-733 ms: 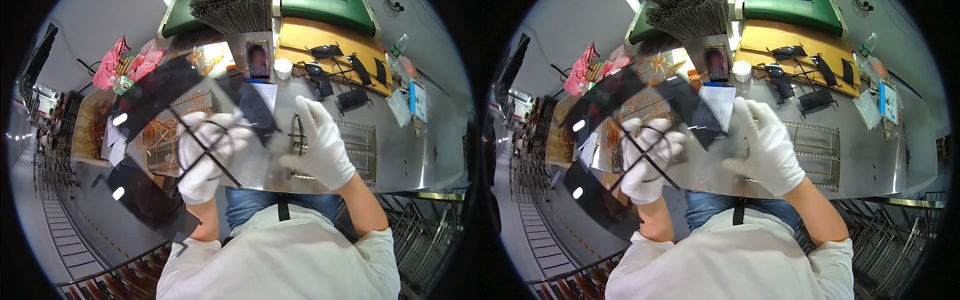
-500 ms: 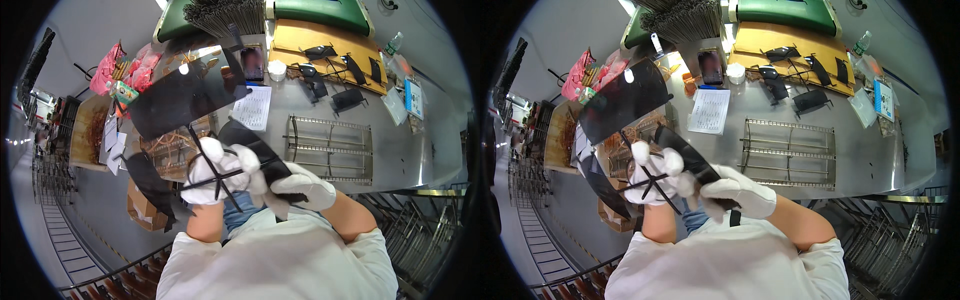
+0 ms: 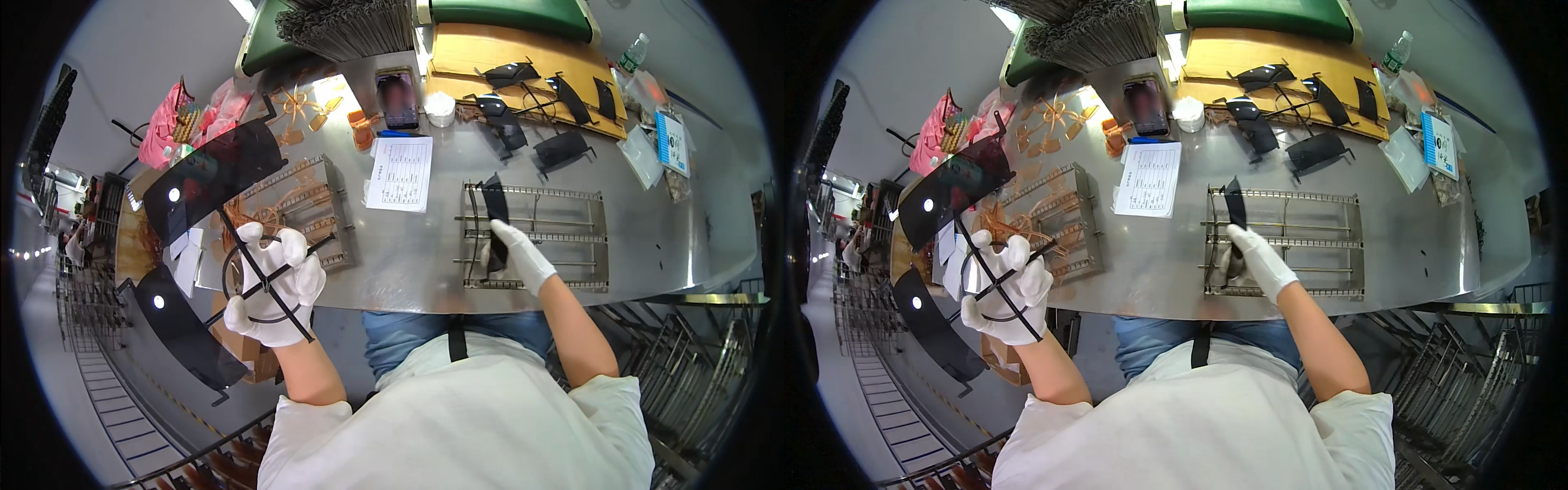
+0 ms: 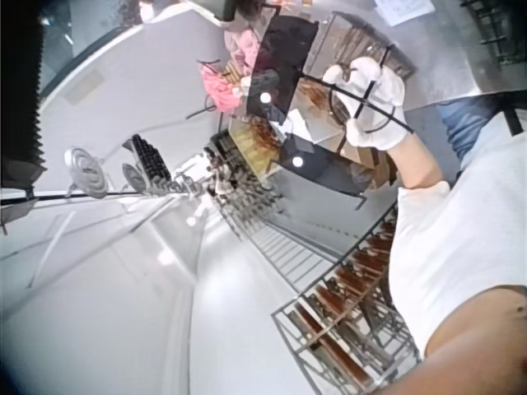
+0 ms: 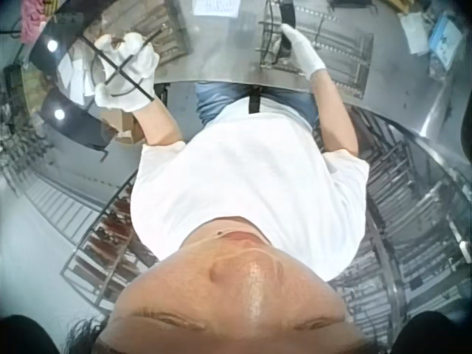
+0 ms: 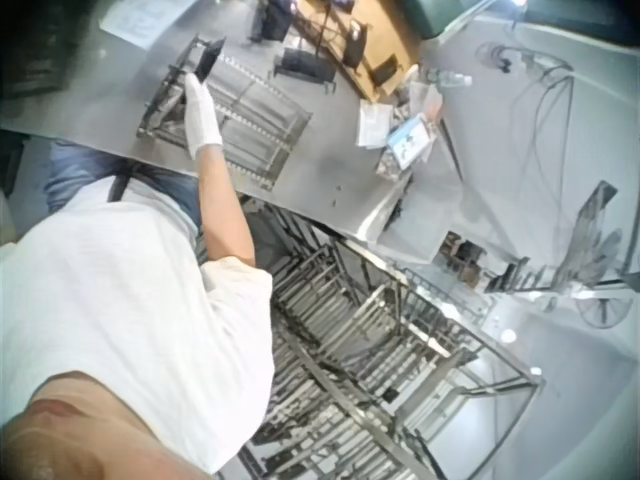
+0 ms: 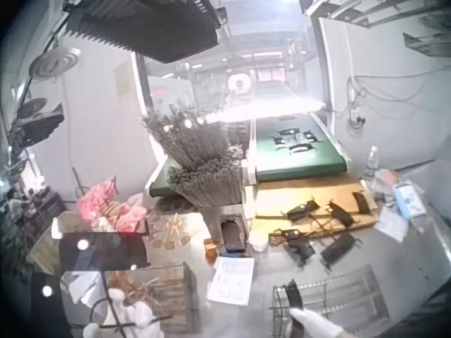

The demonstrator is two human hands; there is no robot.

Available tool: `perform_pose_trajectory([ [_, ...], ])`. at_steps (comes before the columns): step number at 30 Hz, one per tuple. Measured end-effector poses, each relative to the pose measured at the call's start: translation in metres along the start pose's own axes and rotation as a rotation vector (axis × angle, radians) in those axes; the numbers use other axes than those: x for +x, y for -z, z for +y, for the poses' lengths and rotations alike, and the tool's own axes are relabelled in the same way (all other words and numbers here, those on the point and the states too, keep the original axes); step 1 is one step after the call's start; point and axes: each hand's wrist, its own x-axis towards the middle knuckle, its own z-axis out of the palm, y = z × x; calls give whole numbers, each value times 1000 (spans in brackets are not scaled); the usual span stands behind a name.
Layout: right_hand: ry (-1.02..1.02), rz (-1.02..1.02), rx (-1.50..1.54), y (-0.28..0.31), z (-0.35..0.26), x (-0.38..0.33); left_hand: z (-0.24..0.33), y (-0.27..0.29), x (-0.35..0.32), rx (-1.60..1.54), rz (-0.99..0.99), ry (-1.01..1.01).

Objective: The person assembles decorative metal frames by attaching black plastic pieces to metal grids and arranging copper-colored wire structures on a workbench. They handle multiple frames and components, placing them on a nearby rack.

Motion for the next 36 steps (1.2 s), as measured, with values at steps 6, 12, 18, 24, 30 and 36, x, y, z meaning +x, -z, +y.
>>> perform_pose_trajectory([
  [6,137,-44,-284,10,15,18,6,4,-3,93,31,34],
  [12,211,372,-1303,-40,-37,-31,-21,-8,1,132,189,169],
  [18,1498,443,-1164,-53,-69,-69,-41,-18,-6,58,43,712],
  [24,14,-742,-287,-76,-70,-109,-39,5,-17,125,-335,765],
  [30,333,-53,99,-2,-33,-63,1,21,-16,99,-259,704],
  [36,263,53,48,19,16,0,3,33,-19,15,-130,627],
])
